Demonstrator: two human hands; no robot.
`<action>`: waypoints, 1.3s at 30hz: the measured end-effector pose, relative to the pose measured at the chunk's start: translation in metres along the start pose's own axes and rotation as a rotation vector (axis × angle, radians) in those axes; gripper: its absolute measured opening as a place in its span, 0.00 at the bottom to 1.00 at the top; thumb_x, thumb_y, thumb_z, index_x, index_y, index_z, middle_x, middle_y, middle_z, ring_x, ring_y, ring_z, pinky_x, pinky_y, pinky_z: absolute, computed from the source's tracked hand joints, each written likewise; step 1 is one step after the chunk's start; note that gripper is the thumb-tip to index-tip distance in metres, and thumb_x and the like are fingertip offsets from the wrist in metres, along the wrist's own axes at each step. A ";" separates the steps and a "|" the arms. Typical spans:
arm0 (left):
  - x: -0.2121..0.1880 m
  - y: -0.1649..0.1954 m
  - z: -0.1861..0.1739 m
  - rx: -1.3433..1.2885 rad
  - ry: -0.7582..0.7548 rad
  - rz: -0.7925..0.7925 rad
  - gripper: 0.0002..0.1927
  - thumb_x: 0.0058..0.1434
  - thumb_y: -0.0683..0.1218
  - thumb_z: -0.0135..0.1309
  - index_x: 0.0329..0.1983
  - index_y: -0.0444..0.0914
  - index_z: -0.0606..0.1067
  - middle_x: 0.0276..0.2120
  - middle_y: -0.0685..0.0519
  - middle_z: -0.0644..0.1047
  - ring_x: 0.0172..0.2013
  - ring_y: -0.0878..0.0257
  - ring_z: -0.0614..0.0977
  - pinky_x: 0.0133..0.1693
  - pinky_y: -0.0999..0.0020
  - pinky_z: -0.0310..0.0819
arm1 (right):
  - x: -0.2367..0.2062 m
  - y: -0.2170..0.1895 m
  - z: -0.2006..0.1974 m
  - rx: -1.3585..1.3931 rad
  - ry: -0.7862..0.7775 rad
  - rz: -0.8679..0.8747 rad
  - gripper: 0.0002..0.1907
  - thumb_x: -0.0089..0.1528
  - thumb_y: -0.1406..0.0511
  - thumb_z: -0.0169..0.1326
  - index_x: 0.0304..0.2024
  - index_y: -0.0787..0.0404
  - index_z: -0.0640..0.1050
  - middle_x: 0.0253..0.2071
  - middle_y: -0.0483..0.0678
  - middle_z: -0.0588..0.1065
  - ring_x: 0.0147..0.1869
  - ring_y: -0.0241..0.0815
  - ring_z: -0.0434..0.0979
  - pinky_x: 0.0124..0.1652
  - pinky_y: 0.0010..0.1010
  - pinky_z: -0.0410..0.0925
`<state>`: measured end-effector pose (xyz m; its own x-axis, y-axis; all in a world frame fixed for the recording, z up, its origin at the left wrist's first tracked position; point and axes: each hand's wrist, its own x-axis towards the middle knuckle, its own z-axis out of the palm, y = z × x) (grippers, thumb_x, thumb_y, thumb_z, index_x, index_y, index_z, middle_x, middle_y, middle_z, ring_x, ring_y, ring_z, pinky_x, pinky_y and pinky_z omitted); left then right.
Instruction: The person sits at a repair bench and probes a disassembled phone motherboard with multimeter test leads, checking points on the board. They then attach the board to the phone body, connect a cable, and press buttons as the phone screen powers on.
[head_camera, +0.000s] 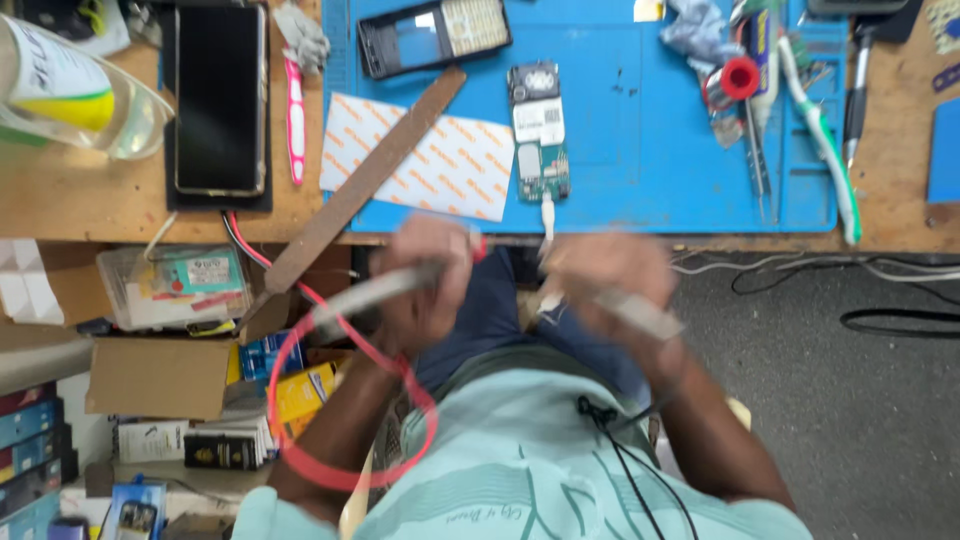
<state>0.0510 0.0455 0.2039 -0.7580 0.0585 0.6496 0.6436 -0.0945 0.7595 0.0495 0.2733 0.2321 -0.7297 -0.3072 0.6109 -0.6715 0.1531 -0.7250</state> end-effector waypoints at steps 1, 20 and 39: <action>-0.019 0.003 -0.005 0.009 -0.027 -0.049 0.07 0.70 0.35 0.50 0.48 0.36 0.68 0.37 0.47 0.75 0.39 0.60 0.79 0.44 0.63 0.81 | -0.003 -0.009 0.005 -0.122 -0.103 -0.019 0.09 0.65 0.64 0.58 0.45 0.61 0.76 0.40 0.51 0.81 0.43 0.45 0.83 0.42 0.36 0.76; -0.154 0.062 -0.081 0.361 -0.671 -1.306 0.32 0.68 0.59 0.51 0.65 0.31 0.68 0.60 0.40 0.75 0.61 0.53 0.77 0.61 0.60 0.71 | 0.060 -0.008 0.010 -0.860 -0.102 0.361 0.36 0.55 0.56 0.66 0.61 0.64 0.71 0.46 0.58 0.71 0.50 0.59 0.75 0.46 0.48 0.72; -0.024 0.086 0.031 -0.919 0.354 -0.690 0.28 0.76 0.53 0.36 0.76 0.38 0.55 0.70 0.42 0.65 0.65 0.50 0.72 0.63 0.49 0.69 | 0.144 0.051 0.003 -0.721 -0.365 -0.160 0.30 0.59 0.64 0.64 0.63 0.60 0.72 0.59 0.55 0.76 0.62 0.58 0.72 0.56 0.51 0.65</action>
<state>0.1283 0.0670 0.2546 -0.9928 0.1132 -0.0391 -0.1162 -0.8324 0.5419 -0.0896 0.2339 0.2817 -0.6136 -0.6433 0.4579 -0.7727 0.6088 -0.1800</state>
